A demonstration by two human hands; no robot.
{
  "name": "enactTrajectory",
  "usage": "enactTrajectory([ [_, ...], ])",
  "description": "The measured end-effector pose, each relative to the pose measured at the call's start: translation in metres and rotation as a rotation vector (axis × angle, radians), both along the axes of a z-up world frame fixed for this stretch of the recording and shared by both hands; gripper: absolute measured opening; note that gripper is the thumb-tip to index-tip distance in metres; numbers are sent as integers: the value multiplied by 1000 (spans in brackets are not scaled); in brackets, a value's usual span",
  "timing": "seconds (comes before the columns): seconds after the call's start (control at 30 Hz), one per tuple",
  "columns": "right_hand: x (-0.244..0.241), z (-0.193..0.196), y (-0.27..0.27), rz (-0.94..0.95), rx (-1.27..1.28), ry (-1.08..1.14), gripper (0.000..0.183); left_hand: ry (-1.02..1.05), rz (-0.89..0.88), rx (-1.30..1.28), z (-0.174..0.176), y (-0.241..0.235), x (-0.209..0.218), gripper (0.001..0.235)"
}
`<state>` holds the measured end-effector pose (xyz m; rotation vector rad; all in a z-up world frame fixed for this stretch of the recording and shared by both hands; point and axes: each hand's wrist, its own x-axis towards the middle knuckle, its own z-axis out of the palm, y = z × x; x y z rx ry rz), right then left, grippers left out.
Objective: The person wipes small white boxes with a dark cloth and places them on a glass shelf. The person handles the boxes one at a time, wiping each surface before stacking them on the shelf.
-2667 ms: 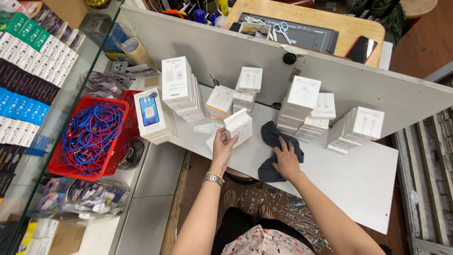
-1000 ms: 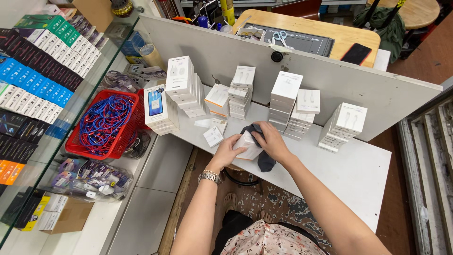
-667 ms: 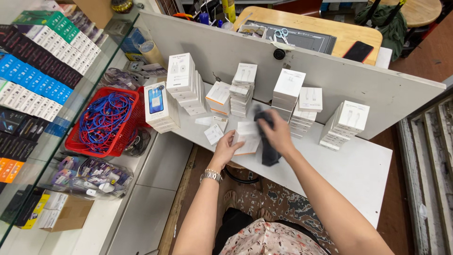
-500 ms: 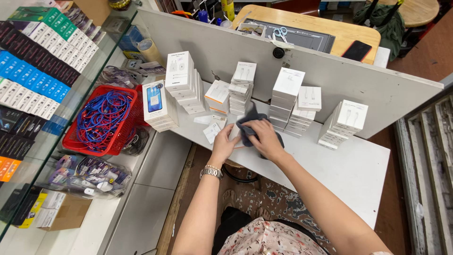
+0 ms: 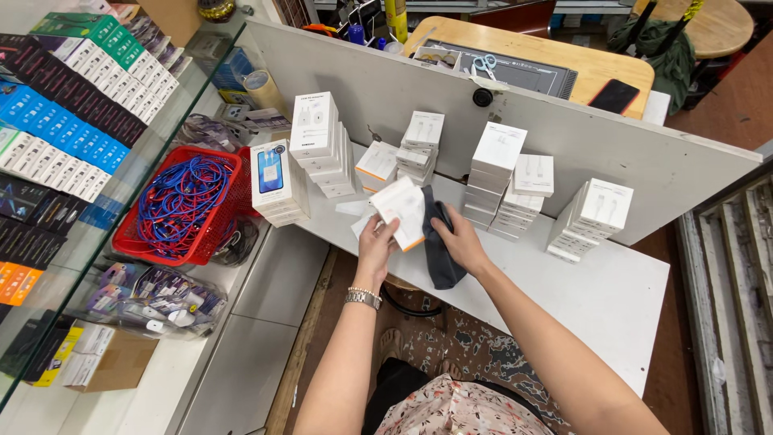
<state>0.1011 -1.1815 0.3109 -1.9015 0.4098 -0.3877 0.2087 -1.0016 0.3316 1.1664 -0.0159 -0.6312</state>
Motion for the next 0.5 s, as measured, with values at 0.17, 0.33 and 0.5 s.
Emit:
enactTrajectory([
  [0.17,-15,36,9,-184,27,-19,38,122,260,-85,-19,1,30,45],
  [0.33,9,43,47,-122,-732,-493,28,147,315,-132,-61,-32,26,41],
  [0.5,24,52,38,-233,-121,-139,24,171,213,-110,-47,-30,6,44],
])
